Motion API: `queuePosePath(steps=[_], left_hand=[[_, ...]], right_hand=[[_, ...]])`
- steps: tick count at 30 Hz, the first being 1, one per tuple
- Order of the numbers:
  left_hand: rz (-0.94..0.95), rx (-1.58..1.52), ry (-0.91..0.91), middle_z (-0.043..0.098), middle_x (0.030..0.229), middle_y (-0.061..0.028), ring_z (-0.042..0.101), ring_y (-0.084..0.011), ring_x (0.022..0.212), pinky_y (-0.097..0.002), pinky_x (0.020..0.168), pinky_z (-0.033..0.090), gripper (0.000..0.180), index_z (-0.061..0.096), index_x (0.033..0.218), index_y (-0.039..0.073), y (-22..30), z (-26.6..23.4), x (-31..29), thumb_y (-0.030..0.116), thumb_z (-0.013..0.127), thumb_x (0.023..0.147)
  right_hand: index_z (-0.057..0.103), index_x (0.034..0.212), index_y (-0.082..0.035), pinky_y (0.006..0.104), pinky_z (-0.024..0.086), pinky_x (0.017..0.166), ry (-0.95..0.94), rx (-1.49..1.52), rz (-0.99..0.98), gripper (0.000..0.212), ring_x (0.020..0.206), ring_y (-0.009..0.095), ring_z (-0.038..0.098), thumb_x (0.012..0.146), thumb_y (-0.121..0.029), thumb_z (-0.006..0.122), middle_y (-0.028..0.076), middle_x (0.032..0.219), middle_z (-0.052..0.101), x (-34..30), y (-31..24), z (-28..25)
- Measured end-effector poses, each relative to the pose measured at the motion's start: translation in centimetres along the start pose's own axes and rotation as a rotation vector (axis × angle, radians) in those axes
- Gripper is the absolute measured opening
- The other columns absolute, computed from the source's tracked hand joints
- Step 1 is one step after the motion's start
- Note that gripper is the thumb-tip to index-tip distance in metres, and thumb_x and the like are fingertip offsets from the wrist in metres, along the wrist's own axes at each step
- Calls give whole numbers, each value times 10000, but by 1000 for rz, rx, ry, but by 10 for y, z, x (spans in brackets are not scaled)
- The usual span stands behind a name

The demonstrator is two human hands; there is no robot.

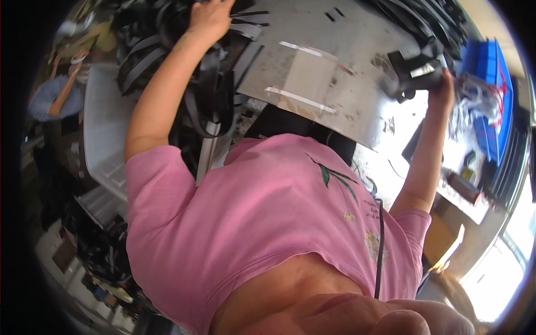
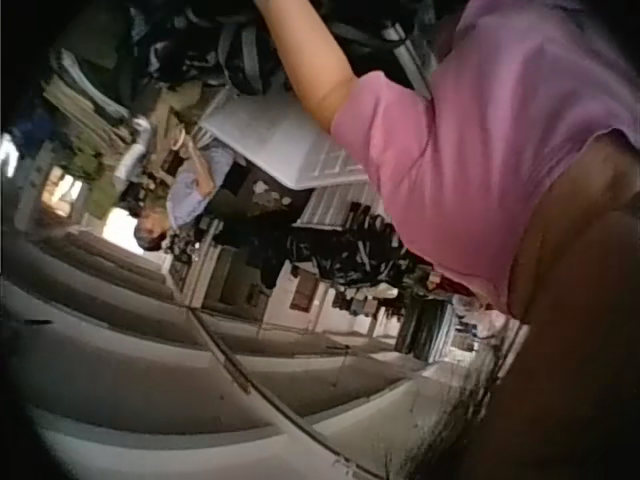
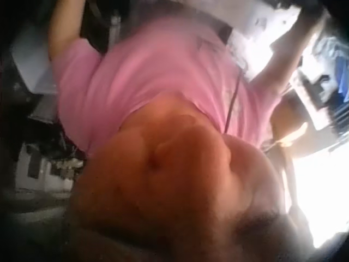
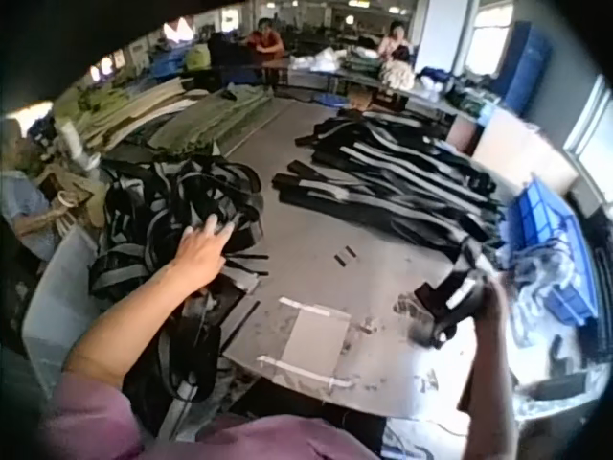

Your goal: Applying adhesive labels or strips to the ends of black nylon straps.

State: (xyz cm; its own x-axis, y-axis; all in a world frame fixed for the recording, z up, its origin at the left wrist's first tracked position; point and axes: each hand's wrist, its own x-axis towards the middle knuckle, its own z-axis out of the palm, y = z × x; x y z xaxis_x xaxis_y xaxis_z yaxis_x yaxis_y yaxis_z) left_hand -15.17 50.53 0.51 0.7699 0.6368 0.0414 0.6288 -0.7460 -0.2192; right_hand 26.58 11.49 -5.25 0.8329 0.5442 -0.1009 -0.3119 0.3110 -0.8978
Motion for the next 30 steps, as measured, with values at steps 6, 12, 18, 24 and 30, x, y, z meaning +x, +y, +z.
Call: queuePosePath(steps=[6,12,18,24,30], left_hand=[[231,33,317,420,1313,-157,460,-318,1166,-433,958,390,589,446,1299,134,84,-34,-17,255,682,773],[628,-907,151,455,1272,-177,440,-334,1188,-383,985,379,621,447,1287,47,248,-12,7,285,689,766],[413,-1428,-193,660,854,-100,625,-198,796,-296,737,477,433,616,977,6,332,6,64,354,721,741],[259,-1243,89,615,894,-226,594,-398,871,-420,729,479,291,534,1018,-6,274,19,70,202,607,827],[-71,-1264,-169,590,765,-70,573,-147,583,-269,475,458,327,571,994,-18,183,48,60,274,606,851]], right_hand=[[425,1272,-1,490,383,983,90,223,125,400,1108,331,513,884,-90,389,182,1190,529,-46,21,-6],[430,1245,-18,462,422,943,-449,723,166,380,1039,307,555,871,-63,377,157,1107,568,-69,-1,20],[466,1196,-32,406,487,750,-401,717,201,357,798,276,590,842,-59,428,143,905,600,-87,-15,48],[566,943,-24,269,409,542,146,411,-8,156,603,168,504,874,-123,468,57,702,554,-82,-6,-23],[576,877,-44,263,360,411,416,152,-19,128,507,130,477,863,-147,501,19,683,557,-80,31,-21]])
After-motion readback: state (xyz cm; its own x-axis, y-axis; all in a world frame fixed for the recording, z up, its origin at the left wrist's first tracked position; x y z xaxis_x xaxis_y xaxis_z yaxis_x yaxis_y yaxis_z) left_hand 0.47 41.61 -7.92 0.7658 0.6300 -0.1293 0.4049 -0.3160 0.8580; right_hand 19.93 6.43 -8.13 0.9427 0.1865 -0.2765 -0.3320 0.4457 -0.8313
